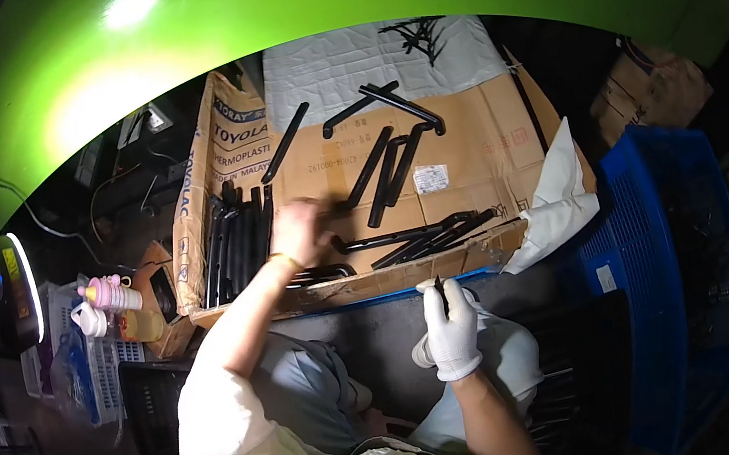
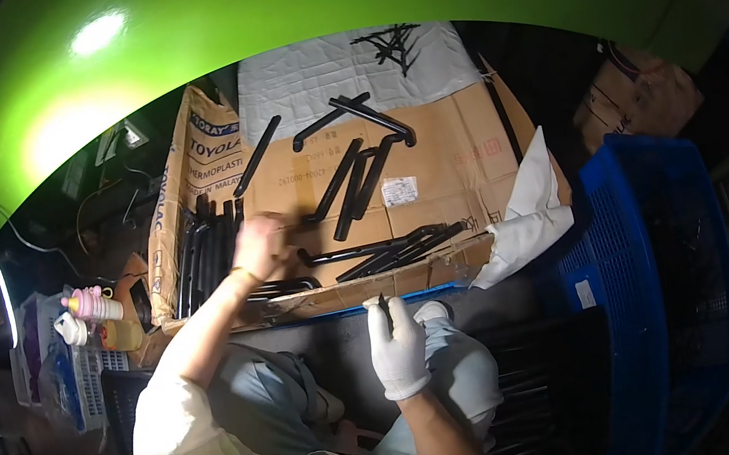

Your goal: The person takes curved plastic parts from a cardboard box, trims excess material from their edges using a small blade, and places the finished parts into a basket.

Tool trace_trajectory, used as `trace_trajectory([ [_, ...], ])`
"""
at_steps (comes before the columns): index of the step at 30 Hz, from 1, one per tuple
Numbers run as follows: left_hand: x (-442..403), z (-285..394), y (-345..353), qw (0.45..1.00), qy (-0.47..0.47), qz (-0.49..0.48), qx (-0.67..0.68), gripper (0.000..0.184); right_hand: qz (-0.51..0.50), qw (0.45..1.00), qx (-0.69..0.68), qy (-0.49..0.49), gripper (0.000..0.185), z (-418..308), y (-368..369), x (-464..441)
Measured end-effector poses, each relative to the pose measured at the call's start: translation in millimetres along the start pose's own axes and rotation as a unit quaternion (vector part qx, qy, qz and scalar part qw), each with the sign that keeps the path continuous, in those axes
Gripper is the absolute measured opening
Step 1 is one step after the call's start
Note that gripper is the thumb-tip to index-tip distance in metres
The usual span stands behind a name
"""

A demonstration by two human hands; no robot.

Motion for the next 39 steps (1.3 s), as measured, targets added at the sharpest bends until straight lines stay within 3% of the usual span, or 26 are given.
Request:
trace_trajectory([
  [2, -25, 57, 42, 0.974, 0.079, -0.177, 0.121, 0.061, 0.012, 1.0, 0.002, -0.005, 0.013, 2, -1, -1],
  [3, -34, 84, 70, 0.942, 0.067, -0.264, 0.195, 0.068, 0.02, 1.0, 0.004, -0.008, 0.013, 2, -2, -2],
  [5, -51, 142, 95, 0.913, 0.06, -0.373, 0.153, 0.09, 0.025, 0.999, 0.029, -0.031, 0.013, 3, -5, -2],
  [6, -52, 169, 81, 0.919, 0.016, -0.384, 0.085, 0.09, 0.027, 0.999, 0.018, -0.022, 0.013, 9, -6, 0],
  [9, -64, 196, 131, 0.918, -0.052, -0.392, 0.02, 0.08, 0.026, 0.999, -0.011, 0.018, 0.013, 9, -9, 0],
  [10, -64, 198, 153, 0.939, -0.042, -0.339, -0.024, 0.069, 0.023, 0.999, -0.026, 0.039, 0.013, 11, -9, 0],
  [13, -71, 200, 166, 0.933, -0.045, -0.355, -0.028, 0.068, 0.028, 0.999, -0.016, 0.036, 0.013, 18, -7, 2],
  [14, -73, 199, 158, 0.948, -0.012, -0.318, -0.017, 0.069, 0.031, 0.999, -0.014, 0.03, 0.013, 19, -7, 3],
  [17, -78, 197, 129, 0.924, -0.024, -0.382, 0.018, 0.071, 0.031, 0.999, -0.018, 0.018, 0.012, 23, -9, 2],
  [21, -74, 184, 128, 0.923, -0.041, -0.379, 0.047, 0.072, 0.053, 0.997, -0.044, 0.016, 0.012, 17, -11, 0],
  [25, -80, 150, 83, 0.946, -0.127, -0.243, 0.173, 0.066, 0.077, 0.996, -0.031, 0.029, 0.014, 20, -14, -2],
  [27, -89, 117, 42, 0.956, -0.188, -0.139, 0.178, 0.064, 0.058, 0.997, -0.034, 0.038, 0.014, 15, -16, -3],
  [31, -88, 1, -41, 0.949, -0.286, -0.058, 0.124, 0.067, 0.043, 0.997, -0.043, 0.046, 0.012, 19, -9, 1],
  [33, -76, -77, -52, 0.917, -0.386, -0.095, 0.042, 0.07, 0.035, 0.999, 0.026, 0.001, 0.011, 13, -8, -1],
  [35, -43, -144, -41, 0.906, -0.416, -0.035, 0.068, 0.076, 0.045, 0.999, 0.008, -0.023, 0.012, 12, -2, -3],
  [37, -13, -172, -30, 0.88, -0.473, -0.039, 0.029, 0.082, 0.024, 0.999, 0.03, -0.013, 0.012, 10, 2, -5],
  [39, 9, -154, -27, 0.869, -0.492, -0.037, -0.047, 0.087, 0.013, 0.999, 0.037, 0.003, 0.012, 9, 7, -6],
])
Point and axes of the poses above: each hand's wrist, its own x-axis away from the middle knuckle, its own y-axis out of the palm, z = x × y, the point moved 3 cm from there along -x, towards the middle knuckle, and after that the axes turned 8 degrees about -y, right-handed, at the moved point
